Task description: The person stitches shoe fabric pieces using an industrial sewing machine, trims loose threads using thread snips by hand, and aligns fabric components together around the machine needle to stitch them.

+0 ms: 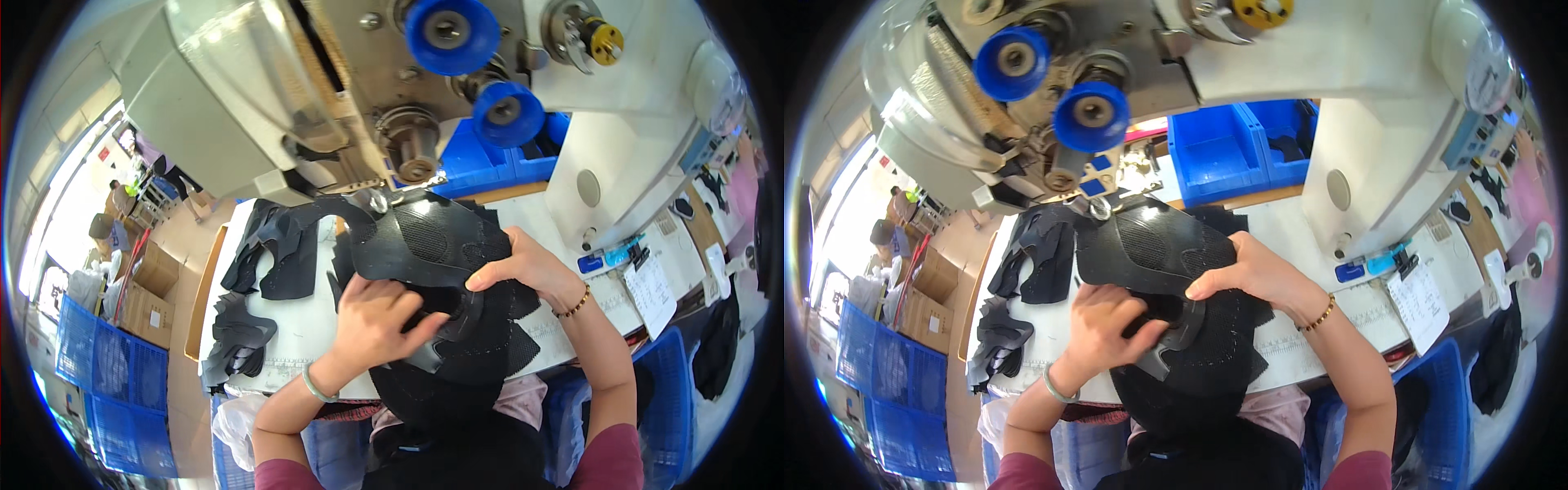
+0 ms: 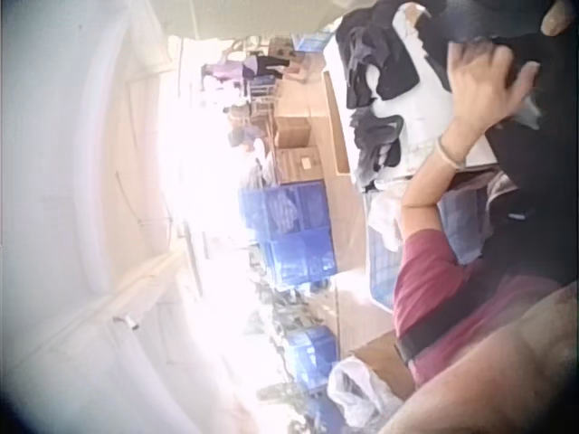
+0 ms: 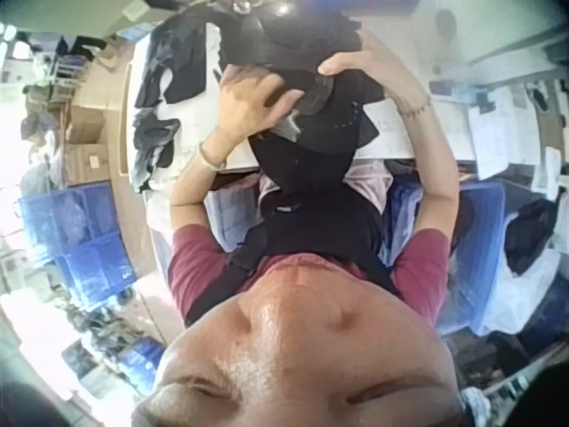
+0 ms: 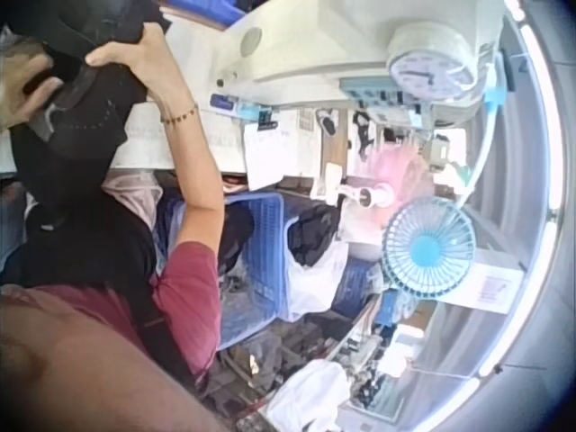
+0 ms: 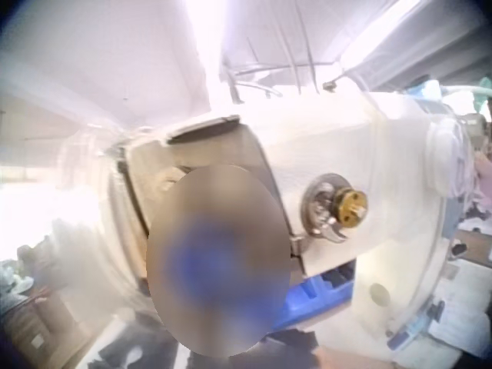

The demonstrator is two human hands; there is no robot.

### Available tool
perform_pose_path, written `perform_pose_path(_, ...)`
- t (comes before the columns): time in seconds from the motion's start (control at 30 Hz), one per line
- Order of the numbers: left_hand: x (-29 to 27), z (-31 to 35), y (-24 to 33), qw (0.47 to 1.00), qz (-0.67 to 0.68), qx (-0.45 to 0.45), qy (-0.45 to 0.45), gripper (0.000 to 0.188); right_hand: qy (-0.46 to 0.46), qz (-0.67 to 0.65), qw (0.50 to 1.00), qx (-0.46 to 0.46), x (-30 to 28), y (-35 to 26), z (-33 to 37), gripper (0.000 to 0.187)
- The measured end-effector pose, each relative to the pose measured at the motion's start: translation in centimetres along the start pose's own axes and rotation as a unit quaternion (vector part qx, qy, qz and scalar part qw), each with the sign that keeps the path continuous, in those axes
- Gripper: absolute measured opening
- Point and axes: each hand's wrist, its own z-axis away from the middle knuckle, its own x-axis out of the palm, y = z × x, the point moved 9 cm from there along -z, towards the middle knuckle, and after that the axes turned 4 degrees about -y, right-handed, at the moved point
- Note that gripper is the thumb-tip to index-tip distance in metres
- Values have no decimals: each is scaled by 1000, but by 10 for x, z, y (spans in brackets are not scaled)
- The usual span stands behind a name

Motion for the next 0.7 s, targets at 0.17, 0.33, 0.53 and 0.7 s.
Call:
perform_pose_path(0.17,-5,49,-74,908,250,-319,104,36,15,-21,1000,-13,2,-4,3,28)
perform_pose_path(0.33,-9,40,-85,874,298,-370,100,37,37,-20,999,-5,8,-9,8,27)
perform_pose_path(0.53,-8,33,-87,818,416,-384,99,39,43,-22,999,-15,10,-11,13,21)
perform_pose_path(0.7,-8,32,-87,805,439,-388,98,38,46,-44,998,-10,14,-15,16,23)
